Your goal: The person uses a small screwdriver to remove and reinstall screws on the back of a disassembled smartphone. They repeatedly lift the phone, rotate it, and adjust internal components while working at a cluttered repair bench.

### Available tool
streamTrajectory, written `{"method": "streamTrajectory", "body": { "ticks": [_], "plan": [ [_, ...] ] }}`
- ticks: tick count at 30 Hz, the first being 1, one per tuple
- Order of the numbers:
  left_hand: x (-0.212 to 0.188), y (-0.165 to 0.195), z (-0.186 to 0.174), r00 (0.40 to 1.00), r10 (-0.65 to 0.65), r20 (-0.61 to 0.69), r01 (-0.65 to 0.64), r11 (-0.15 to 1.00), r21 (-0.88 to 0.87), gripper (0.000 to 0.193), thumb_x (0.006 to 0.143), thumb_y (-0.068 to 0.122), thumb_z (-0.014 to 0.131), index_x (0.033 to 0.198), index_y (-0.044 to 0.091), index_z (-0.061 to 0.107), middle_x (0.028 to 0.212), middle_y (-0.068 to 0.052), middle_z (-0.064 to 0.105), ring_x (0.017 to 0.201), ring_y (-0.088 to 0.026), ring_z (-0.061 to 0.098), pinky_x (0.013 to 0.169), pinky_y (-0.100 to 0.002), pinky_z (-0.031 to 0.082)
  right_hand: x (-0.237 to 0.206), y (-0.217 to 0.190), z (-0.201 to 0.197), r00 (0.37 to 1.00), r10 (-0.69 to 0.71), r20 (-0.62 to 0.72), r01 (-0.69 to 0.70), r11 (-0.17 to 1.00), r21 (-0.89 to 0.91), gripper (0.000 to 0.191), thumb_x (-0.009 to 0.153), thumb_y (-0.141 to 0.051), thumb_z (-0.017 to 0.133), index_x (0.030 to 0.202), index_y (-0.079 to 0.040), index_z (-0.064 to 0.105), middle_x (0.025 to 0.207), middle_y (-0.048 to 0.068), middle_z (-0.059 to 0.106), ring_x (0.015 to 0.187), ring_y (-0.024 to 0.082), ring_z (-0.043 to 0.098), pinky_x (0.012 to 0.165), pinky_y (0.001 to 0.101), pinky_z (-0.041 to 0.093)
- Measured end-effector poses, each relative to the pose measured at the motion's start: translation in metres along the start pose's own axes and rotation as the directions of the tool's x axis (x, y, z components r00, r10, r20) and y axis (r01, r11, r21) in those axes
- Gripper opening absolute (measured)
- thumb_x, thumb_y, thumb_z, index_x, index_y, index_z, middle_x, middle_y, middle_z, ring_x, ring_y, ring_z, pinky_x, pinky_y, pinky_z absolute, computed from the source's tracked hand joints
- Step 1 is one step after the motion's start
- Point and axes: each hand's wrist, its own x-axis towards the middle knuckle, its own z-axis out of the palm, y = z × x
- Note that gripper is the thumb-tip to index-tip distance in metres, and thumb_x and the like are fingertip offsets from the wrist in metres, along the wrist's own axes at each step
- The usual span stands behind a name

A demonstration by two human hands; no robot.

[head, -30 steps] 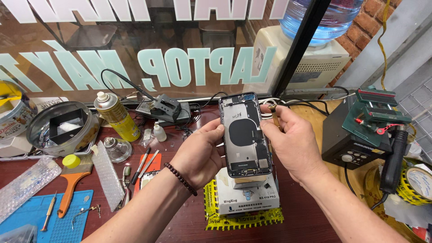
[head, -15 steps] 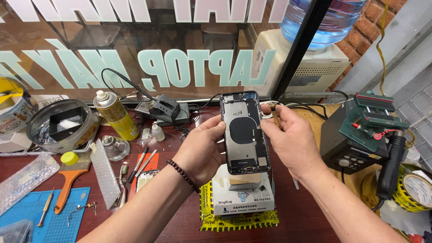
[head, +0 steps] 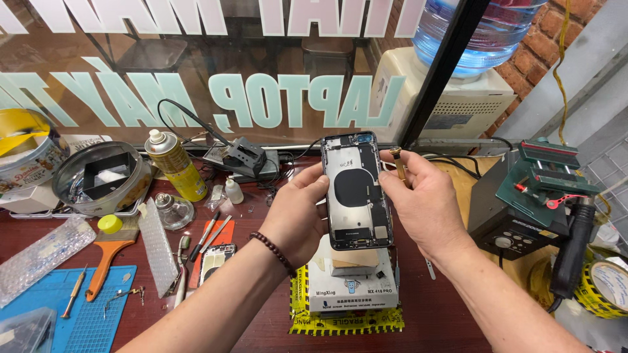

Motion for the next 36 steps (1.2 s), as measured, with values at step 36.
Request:
{"method": "streamTrajectory", "body": {
  "ticks": [36],
  "plan": [
    [0.019,-0.016,0.000,0.922,0.317,-0.222,-0.226,0.906,0.358,0.032,0.096,0.002,0.056,0.125,0.006,0.066,0.109,-0.009,0.074,0.087,-0.014,0.071,0.072,-0.030,0.060,-0.001,0.018,0.012,0.995,0.046,-0.088,-0.058,0.987,-0.149,0.029,0.092,-0.009,0.062,0.118,-0.002,0.070,0.088,0.004,0.080,0.076,0.004,0.065,0.067,0.0230,0.051]
  ]
}}
